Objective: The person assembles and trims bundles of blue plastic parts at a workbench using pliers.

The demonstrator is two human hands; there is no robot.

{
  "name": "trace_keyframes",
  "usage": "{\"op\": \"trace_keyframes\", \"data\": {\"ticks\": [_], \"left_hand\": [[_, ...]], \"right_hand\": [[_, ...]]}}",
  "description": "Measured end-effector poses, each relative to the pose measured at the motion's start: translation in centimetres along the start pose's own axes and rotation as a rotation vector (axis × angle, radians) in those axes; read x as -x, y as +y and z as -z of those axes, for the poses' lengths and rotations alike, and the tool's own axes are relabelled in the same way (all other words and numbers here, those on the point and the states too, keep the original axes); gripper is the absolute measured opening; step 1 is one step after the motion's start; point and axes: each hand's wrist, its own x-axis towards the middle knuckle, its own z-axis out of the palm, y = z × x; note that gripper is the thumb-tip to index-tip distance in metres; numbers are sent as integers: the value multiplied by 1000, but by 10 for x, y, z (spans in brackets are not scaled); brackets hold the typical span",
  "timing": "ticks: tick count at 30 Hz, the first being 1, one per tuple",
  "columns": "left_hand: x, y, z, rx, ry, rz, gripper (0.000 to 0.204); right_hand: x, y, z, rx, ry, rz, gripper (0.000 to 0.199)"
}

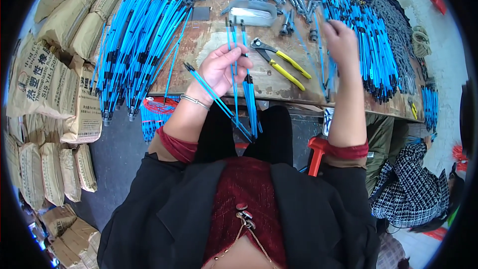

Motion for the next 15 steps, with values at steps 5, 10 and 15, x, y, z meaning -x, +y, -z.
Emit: {"op": "trace_keyframes", "data": {"ticks": [5,10,15], "left_hand": [[-8,-4,-13,19,113,-82,16],[-8,-16,-35,20,-144,-240,19],[-9,-17,-29,-90,-170,-255,23]], "right_hand": [[45,-67,53,-594,-242,-75,23],[98,-85,10,-219,-301,328,20],[108,-91,2,-213,-153,311,18]]}}
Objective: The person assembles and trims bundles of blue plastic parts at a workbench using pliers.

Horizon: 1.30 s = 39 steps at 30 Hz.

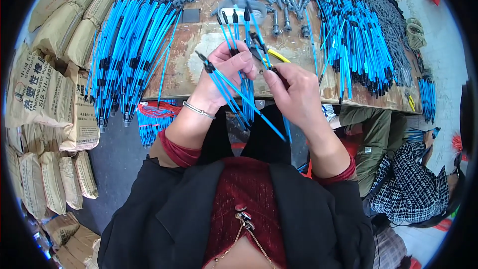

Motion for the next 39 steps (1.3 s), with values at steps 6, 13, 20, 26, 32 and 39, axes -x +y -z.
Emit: {"op": "trace_keyframes", "data": {"ticks": [6,13,20,26,32,39], "left_hand": [[-4,2,-17,-150,232,-39,25],[-3,4,-12,-189,269,-44,22],[5,18,-25,-20,91,5,18],[27,36,-10,11,-277,325,19],[34,28,-9,1,-295,332,15],[19,27,4,-120,-153,373,12]], "right_hand": [[1,5,-5,-34,-75,-7,18],[-8,5,-3,-84,-160,-184,24],[-58,88,8,165,-112,-337,48],[-100,119,-36,648,-177,-479,57],[-114,139,-55,603,-250,-493,41],[-108,173,-42,633,-202,-443,40]]}}
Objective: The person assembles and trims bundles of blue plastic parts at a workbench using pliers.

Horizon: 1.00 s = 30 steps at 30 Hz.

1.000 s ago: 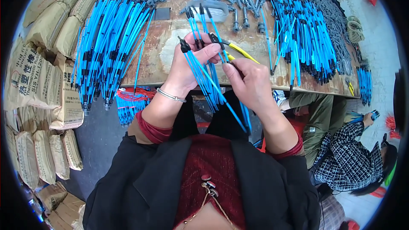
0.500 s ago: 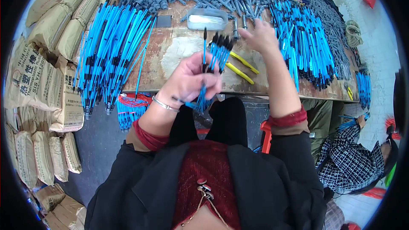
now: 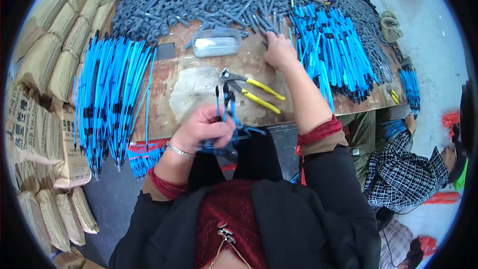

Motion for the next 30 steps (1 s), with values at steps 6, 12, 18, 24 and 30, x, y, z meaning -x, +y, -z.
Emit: {"op": "trace_keyframes", "data": {"ticks": [6,12,18,24,30], "left_hand": [[-6,-10,4,-61,-196,-157,12],[1,-21,18,91,-71,-76,15],[16,-24,27,320,-314,-105,13],[-8,-24,-13,-17,34,-241,14],[-9,-25,6,67,26,-92,12]], "right_hand": [[-13,2,26,-59,-47,34,30],[-87,-53,58,-344,622,389,32],[-44,-1,89,-216,297,289,23],[-2,117,89,113,277,-250,21],[-4,112,78,192,192,-323,20]]}}
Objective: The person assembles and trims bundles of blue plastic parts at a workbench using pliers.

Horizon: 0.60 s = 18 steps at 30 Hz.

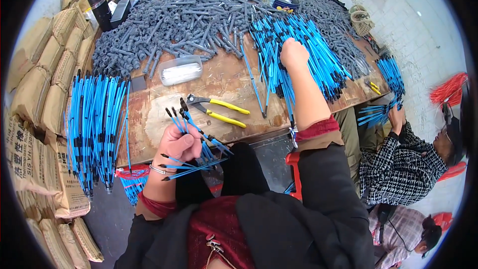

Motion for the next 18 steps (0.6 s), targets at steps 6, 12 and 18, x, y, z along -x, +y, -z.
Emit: {"op": "trace_keyframes", "data": {"ticks": [6,12,18], "left_hand": [[-8,-3,2,75,2,-19,14],[-16,-1,7,103,150,-53,16],[-16,-6,24,213,169,-62,15]], "right_hand": [[-7,14,7,-173,-122,-82,20],[2,-1,-6,-35,-6,-35,22],[6,6,5,48,183,62,20]]}}
